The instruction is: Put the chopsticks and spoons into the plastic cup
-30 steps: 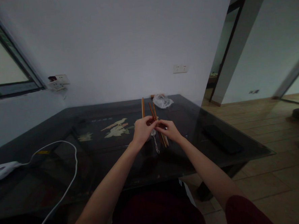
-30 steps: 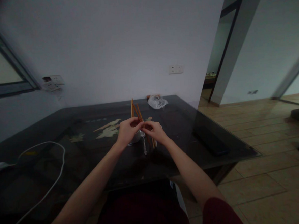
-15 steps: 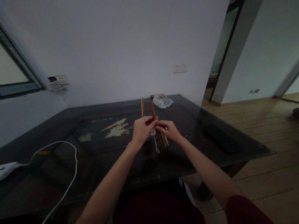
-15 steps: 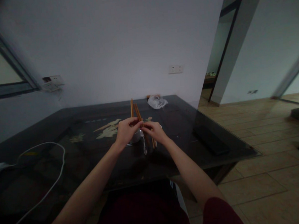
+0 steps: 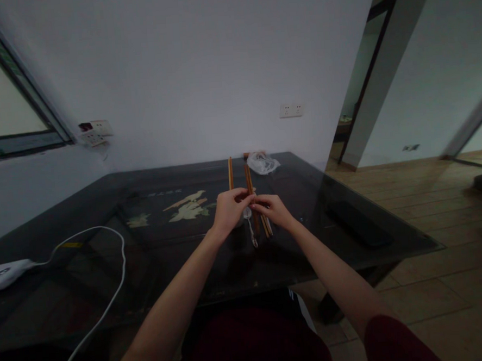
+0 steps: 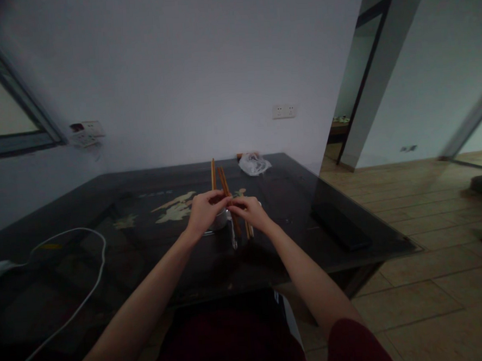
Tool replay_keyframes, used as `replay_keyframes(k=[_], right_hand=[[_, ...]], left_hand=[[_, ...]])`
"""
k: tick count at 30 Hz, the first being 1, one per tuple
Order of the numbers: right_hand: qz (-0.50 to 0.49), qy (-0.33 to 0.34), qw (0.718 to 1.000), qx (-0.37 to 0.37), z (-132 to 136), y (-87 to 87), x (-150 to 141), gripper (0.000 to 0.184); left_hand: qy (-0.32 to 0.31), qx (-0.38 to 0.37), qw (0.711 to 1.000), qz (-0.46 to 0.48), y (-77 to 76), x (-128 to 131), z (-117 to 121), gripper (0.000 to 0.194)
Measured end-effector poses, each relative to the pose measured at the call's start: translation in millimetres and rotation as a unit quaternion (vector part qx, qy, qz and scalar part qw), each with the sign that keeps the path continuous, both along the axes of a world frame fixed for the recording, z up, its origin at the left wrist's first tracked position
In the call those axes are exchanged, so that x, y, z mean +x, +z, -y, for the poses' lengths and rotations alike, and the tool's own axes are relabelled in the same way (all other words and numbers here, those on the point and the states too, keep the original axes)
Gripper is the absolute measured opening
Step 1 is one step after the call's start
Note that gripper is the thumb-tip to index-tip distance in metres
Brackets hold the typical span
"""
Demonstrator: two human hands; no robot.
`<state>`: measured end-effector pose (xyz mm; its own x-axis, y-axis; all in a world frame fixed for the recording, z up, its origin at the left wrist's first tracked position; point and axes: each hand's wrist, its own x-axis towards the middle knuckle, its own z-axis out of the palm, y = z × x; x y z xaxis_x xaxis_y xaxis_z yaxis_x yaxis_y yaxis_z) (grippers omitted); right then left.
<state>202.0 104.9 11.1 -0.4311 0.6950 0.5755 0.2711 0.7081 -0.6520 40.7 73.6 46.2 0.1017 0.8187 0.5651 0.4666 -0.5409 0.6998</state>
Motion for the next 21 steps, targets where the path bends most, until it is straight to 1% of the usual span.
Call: replay_keyframes(k=[6,10,13,16,18,21], right_hand=[[0.014,0.017,1.0,-0.006,-2,-0.4,2,0.028],[0.006,0.029,1.0,-0.011,-3,-0.6,2,0.034],[-0.041,0.005,0.999,-0.015,-2,0.5,3,0.041],[-0.106,-0.026,0.994,-0.025,-3,0.0,4,0.045],[-0.131,-0.047,0.99,-0.033,-5,-2.4,3,0.043],[-0.131,-0.069,0.988,-0.048,-10,-9.0,-1,0.035]], left_hand=[[0.007,-0.014,1.0,-0.026,-1.4,0,0,0.021],[0.017,-0.007,1.0,-0.024,3.9,-1,3,0.021],[0.024,0.016,1.0,0.003,14.1,-5,9,0.023],[0.037,0.045,0.998,0.04,29.0,-15,17,0.023],[0.052,0.063,0.995,0.062,40.3,-23,22,0.023],[0.073,0.096,0.988,0.093,57.4,-38,26,0.022]])
